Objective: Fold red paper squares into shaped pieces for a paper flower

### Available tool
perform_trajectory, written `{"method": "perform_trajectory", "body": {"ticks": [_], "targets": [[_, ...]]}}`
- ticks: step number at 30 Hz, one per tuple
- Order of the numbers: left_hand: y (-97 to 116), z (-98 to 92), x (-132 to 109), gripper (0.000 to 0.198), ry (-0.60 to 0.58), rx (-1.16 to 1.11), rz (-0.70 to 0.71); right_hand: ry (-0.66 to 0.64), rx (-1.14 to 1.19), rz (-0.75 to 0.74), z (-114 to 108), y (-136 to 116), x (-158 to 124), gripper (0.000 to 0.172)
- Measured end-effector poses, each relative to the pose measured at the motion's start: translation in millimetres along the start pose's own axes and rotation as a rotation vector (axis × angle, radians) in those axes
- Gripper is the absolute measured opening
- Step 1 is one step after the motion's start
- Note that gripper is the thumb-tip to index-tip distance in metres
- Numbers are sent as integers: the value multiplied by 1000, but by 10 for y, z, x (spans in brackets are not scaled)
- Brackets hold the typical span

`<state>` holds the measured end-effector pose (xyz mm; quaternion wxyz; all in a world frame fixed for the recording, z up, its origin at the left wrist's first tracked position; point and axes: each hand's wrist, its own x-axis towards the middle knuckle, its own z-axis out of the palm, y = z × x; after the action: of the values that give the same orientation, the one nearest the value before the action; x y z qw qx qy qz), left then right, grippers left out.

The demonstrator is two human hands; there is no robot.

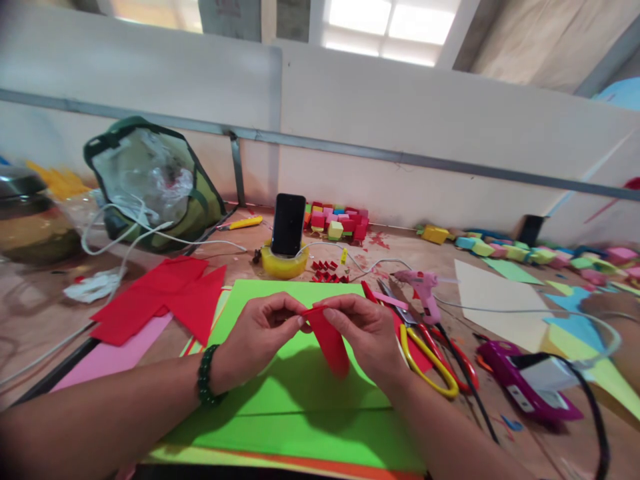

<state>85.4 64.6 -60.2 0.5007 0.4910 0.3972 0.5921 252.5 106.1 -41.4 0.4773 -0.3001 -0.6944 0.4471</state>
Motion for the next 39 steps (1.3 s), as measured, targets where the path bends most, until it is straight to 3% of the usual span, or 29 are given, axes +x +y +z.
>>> {"method": "perform_trajectory", "body": {"ticks": [18, 27, 34, 39], "targets": [[46, 3, 3, 4, 5, 12, -31, 63, -78, -15, 18, -18, 15, 8], [26, 12, -4, 3, -9, 7, -35, 36, -40, 7, 3, 35, -14, 7], [32, 0, 12, 5, 16, -13, -29, -57, -99, 112, 3, 85, -1, 18], [22, 10, 10, 9, 10, -99, -37, -50, -61, 188, -6, 149, 12, 24]]}}
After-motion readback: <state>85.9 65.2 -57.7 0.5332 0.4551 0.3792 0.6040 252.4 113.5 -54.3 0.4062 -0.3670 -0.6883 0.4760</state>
